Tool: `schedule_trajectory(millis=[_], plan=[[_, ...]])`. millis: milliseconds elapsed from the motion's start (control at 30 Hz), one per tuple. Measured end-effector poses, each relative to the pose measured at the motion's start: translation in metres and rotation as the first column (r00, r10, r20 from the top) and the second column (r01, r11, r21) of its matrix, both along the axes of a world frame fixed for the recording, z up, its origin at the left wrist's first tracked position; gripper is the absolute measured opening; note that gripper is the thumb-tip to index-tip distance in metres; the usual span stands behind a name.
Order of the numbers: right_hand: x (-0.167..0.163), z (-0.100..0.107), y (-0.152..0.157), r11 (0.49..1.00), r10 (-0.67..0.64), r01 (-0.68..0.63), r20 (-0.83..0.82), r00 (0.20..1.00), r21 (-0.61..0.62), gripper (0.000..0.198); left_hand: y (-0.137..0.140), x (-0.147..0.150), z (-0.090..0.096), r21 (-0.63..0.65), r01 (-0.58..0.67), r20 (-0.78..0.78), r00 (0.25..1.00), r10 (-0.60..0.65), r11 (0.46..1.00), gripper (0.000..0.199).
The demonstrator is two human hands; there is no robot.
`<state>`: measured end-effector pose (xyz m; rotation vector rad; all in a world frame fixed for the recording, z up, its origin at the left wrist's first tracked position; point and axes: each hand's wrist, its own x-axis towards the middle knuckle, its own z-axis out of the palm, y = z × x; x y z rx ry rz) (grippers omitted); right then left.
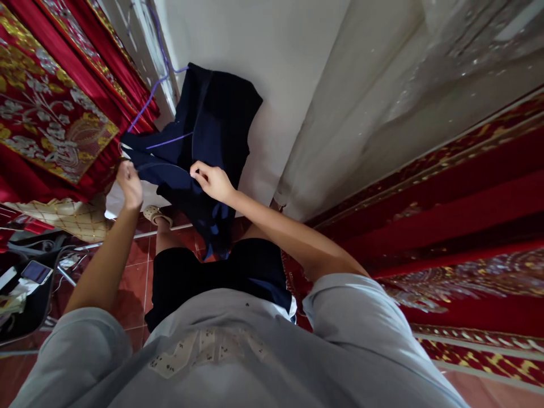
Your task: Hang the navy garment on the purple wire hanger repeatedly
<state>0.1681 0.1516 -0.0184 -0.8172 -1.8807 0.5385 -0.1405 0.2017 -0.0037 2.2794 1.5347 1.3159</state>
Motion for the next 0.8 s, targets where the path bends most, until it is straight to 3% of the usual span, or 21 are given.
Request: schedule_trajectory(millis=[33, 100, 200, 333, 400, 533, 667, 733, 800], plan=[[0.002, -0.001, 0.001, 1.000, 0.007, -0.007, -0.024, 1.000, -0.016, 0.035, -0.013, 0.002, -0.009, 0.057, -0.084, 0.017, 0.996, 0.083, 0.995, 0.047], [0.005, -0.002, 0.004, 0.999, 0.016, -0.018, -0.047, 0.999, -0.045, 0.034, -0.033, 0.004, -0.021, 0.063, -0.104, 0.010, 0.995, 0.104, 0.993, 0.039], [0.004, -0.006, 0.011, 0.998, 0.027, -0.030, -0.048, 0.998, -0.057, 0.024, -0.044, 0.011, -0.025, 0.025, -0.045, -0.007, 0.999, 0.046, 0.999, 0.032], [-0.007, -0.014, 0.017, 0.991, 0.019, -0.027, -0.057, 0.998, -0.130, 0.009, -0.044, 0.048, -0.010, 0.032, 0.039, 0.168, 0.985, -0.044, 0.999, 0.036], [-0.013, -0.014, 0.015, 0.968, 0.102, -0.120, -0.091, 0.991, -0.222, 0.014, -0.049, 0.074, 0.003, 0.038, 0.139, 0.242, 0.960, -0.144, 0.990, 0.037], [-0.022, 0.000, 0.006, 0.884, 0.257, -0.320, -0.219, 0.941, -0.340, 0.042, -0.065, 0.117, 0.024, 0.149, 0.269, 0.156, 0.944, -0.292, 0.951, 0.036], [-0.023, 0.024, -0.006, 0.825, 0.270, -0.382, -0.304, 0.914, -0.416, 0.028, -0.068, 0.125, 0.028, 0.257, 0.268, 0.132, 0.942, -0.308, 0.928, 0.042], [-0.022, 0.036, -0.009, 0.837, 0.330, -0.391, -0.218, 0.919, -0.384, 0.021, -0.068, 0.119, 0.023, 0.145, 0.278, 0.203, 0.931, -0.303, 0.950, 0.044], [-0.017, 0.050, -0.006, 0.910, 0.320, -0.327, -0.069, 0.945, -0.254, 0.017, -0.071, 0.110, 0.014, -0.069, 0.330, 0.296, 0.908, -0.297, 0.941, 0.047]])
